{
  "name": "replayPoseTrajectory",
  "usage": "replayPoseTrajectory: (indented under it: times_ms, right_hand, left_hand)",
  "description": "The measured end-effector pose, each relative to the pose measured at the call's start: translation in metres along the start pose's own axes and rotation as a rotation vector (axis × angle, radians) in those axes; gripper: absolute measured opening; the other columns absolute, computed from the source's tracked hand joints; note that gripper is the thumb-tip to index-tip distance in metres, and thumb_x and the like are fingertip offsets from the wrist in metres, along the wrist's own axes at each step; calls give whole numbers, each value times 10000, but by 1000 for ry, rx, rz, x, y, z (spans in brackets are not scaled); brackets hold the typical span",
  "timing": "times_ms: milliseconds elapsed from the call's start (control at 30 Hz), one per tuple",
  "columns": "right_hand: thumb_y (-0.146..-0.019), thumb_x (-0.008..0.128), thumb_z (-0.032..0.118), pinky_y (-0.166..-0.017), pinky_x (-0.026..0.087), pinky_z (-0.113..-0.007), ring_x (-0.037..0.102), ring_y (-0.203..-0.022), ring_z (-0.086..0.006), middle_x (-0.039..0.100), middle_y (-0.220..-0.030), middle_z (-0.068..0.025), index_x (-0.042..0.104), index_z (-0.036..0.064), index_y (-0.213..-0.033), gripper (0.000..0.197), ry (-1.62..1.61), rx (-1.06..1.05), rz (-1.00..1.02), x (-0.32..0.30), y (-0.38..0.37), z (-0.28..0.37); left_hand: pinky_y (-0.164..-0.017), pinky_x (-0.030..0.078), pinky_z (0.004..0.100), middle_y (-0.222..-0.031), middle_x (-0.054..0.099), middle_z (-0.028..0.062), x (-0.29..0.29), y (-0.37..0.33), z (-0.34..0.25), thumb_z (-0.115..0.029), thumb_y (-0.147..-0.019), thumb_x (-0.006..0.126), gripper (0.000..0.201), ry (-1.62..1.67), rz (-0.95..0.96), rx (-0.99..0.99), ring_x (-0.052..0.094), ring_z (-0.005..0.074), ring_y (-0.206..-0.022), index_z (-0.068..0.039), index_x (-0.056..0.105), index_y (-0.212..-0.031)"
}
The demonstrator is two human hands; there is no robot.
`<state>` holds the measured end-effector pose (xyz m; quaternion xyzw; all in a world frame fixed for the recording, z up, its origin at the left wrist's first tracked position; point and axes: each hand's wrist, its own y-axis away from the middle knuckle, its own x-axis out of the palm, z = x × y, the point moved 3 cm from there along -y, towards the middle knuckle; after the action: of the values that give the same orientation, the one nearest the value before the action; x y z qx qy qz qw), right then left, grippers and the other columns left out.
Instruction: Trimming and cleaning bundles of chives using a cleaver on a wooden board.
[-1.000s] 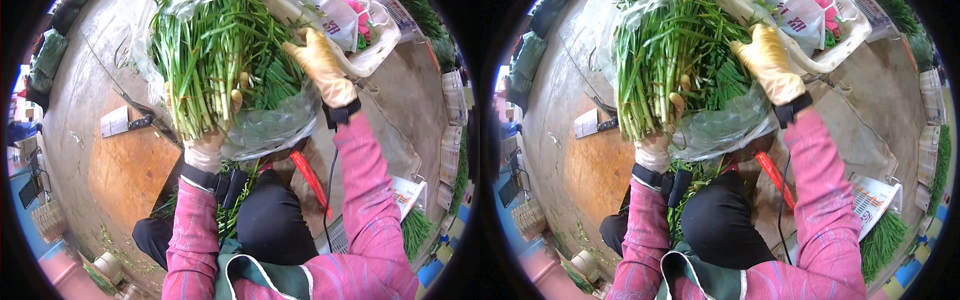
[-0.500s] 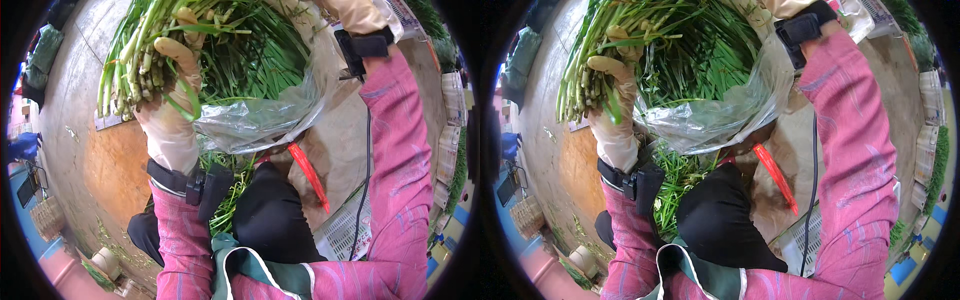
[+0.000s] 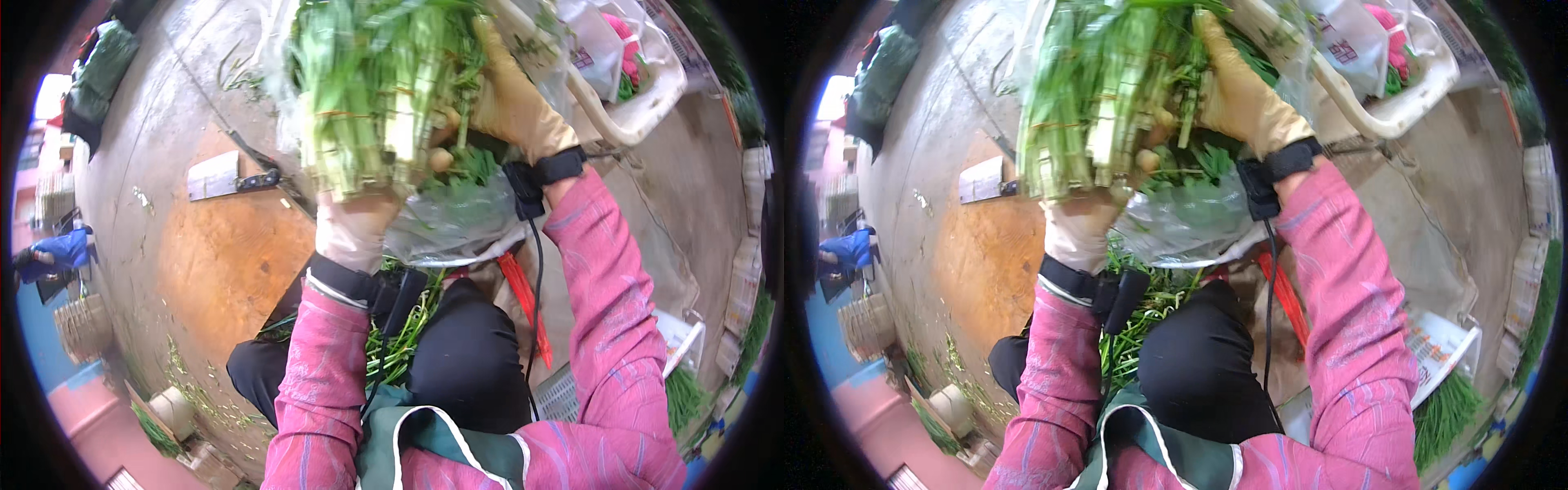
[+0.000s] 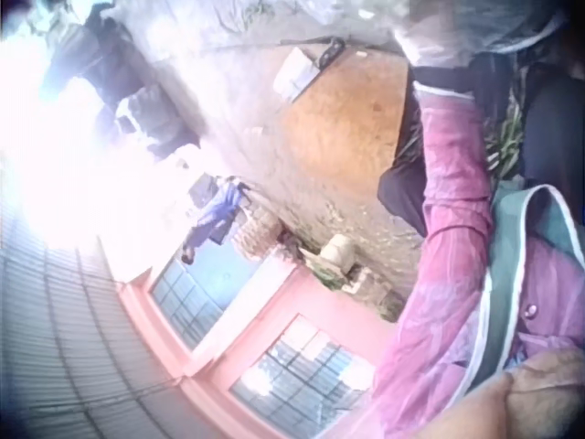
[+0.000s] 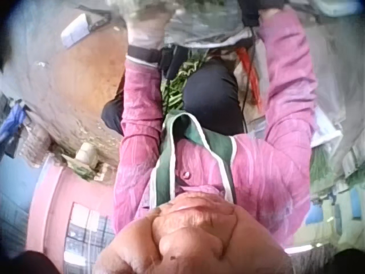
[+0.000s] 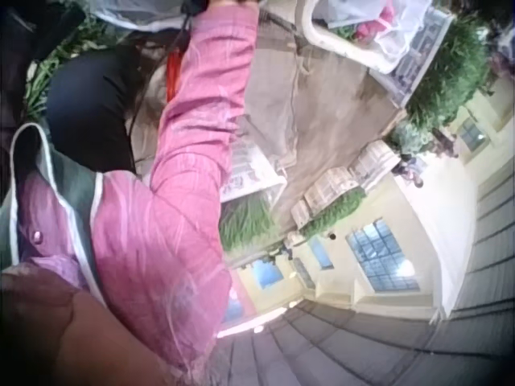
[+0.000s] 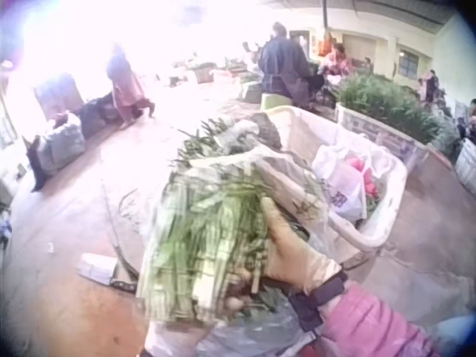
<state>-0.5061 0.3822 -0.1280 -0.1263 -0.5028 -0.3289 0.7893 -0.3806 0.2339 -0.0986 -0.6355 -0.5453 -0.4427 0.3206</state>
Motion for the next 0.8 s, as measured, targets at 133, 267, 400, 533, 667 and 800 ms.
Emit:
replayPoseTrajectory:
  times_ms: [133,267,400,533,667,800]
  right_hand:
    - [-955,568,425,-895,556,-412,645,-1029,-217,638,-1193,-89,558,82,-1257,457,-100,-72,112,-14,8,12]
    - [-904,684,287,-832,586,-381,665,-955,-203,668,-1099,-85,595,68,-1181,364,-52,-85,-75,11,-4,-7]
    - [-875,726,243,-738,594,-332,678,-829,-169,684,-976,-32,616,74,-1139,332,163,-57,-196,39,-9,-18]
    - [-890,698,255,-691,570,-316,656,-766,-146,678,-950,-39,613,45,-1133,332,408,15,-308,57,-3,-23]
    - [-940,627,302,-788,517,-291,624,-883,-117,659,-1032,-21,603,33,-1171,355,756,153,-317,104,36,-22]
    - [-886,693,299,-845,484,-311,586,-958,-131,645,-1062,-61,570,14,-1187,433,898,4,-279,161,86,-44]
  left_hand:
    - [-967,439,327,-1229,595,76,6,-18,7,-617,-896,558,743,-470,-386,-7,553,169,-1114,-39,485,-1357]
    - [-793,517,268,-1054,666,56,-10,-20,-25,-541,-935,553,584,-443,-433,201,633,127,-871,-31,586,-1218]
    - [-768,511,266,-1042,652,42,-21,-24,-41,-444,-915,641,494,-499,-325,133,615,115,-875,-37,580,-1189]
    - [-773,517,286,-1044,642,41,5,-13,-35,-152,-828,764,444,-506,-234,167,613,126,-885,-30,559,-1202]
    - [-743,541,301,-1057,647,48,44,34,-31,-61,-812,738,441,-394,-199,65,637,140,-859,-30,557,-1213]
    - [-826,522,318,-1070,633,49,77,99,-23,-61,-769,768,538,-395,-300,68,621,153,-937,-41,516,-1244]
